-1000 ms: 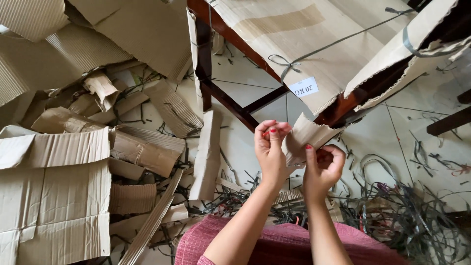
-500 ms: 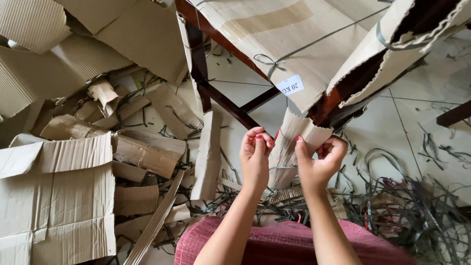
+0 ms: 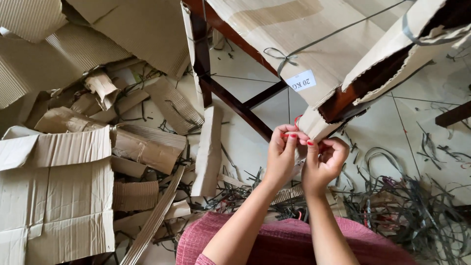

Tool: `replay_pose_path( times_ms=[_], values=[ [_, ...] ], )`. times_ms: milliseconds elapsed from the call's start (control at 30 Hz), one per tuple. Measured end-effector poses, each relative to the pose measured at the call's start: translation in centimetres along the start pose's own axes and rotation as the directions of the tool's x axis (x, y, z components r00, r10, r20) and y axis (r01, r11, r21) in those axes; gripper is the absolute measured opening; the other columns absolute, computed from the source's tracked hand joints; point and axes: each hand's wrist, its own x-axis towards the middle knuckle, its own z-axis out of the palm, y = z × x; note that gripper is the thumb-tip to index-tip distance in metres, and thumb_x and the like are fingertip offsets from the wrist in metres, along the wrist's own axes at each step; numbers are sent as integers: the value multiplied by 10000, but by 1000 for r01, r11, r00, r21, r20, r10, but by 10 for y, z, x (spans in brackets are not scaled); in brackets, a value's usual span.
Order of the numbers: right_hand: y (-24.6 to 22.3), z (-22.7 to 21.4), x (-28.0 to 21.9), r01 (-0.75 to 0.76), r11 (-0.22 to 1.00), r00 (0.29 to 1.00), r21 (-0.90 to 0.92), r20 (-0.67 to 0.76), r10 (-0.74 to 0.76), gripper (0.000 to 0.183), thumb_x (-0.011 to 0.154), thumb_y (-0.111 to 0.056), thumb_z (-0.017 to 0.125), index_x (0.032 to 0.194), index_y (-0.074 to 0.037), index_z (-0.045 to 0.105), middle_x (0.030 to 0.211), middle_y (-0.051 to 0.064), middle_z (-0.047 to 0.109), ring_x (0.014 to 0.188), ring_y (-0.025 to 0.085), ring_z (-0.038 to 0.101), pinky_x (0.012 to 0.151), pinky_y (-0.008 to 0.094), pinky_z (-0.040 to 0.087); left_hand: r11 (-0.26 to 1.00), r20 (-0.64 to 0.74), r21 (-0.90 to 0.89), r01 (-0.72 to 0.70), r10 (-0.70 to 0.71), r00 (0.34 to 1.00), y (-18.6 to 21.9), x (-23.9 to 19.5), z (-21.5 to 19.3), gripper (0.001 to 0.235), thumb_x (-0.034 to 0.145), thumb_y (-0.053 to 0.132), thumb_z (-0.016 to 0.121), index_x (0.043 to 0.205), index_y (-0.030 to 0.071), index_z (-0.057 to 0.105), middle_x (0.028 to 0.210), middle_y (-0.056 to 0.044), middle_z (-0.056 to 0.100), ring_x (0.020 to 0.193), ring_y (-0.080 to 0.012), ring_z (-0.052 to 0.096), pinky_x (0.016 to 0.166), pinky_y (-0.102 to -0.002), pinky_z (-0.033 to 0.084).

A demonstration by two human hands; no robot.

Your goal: The person sits on the floor and ties a cardboard-wrapped wooden frame with red string. They use scissors to cut the string, then wrap and tie it around the frame legs and seat, securing the cardboard in place.

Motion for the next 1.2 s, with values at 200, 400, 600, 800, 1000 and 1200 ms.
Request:
replay_pose_path(
  times_ms=[200,400,600,800,1000,1200],
  values=[
    [-26,0,13,107,994,991,-3,84,-106,212,1019,-3,739,1117,57,560,1055,133,486,789,238,585,732,375,518,992,103,120,-33,21,994,19,-1,-2,176,1089,3,466,1146,-3,633,926,-129,748,837,-103,691,863,-276,571],
    [-53,-7,21,390,911,916,-134,156,-370,172,995,80,663,1160,109,700,1063,169,571,952,302,612,770,376,545,978,199,179,-108,72,977,29,-15,8,201,1063,69,574,1204,77,717,968,-65,782,895,-47,689,916,-273,558],
    [-63,-24,15,240,970,953,-31,198,-229,253,939,150,662,1179,73,683,1113,188,524,787,222,529,623,299,494,908,335,302,-289,183,924,29,-23,13,291,1029,175,651,1314,154,704,979,14,786,945,-154,727,991,-358,530],
    [-48,-43,16,166,982,959,-90,247,-140,361,897,262,623,1141,27,748,1038,178,560,795,257,608,599,309,496,809,499,484,-335,60,864,26,-20,10,568,986,117,646,1529,163,486,898,-85,761,914,-327,696,989,-444,501],
    [-56,-48,25,163,983,941,-87,314,-129,403,809,273,699,1054,-31,801,1000,181,675,813,280,681,649,353,519,824,468,489,-286,28,883,21,-10,-2,583,891,201,781,1440,235,587,898,33,776,944,-181,744,962,-373,551],
    [-59,-61,37,129,984,930,-125,360,-76,313,782,206,799,968,-45,809,1011,172,756,893,291,739,771,391,568,915,541,319,-247,38,840,33,-1,-5,648,785,117,867,1388,160,632,1153,-22,770,1120,-175,729,1040,-362,537]
  ],
)
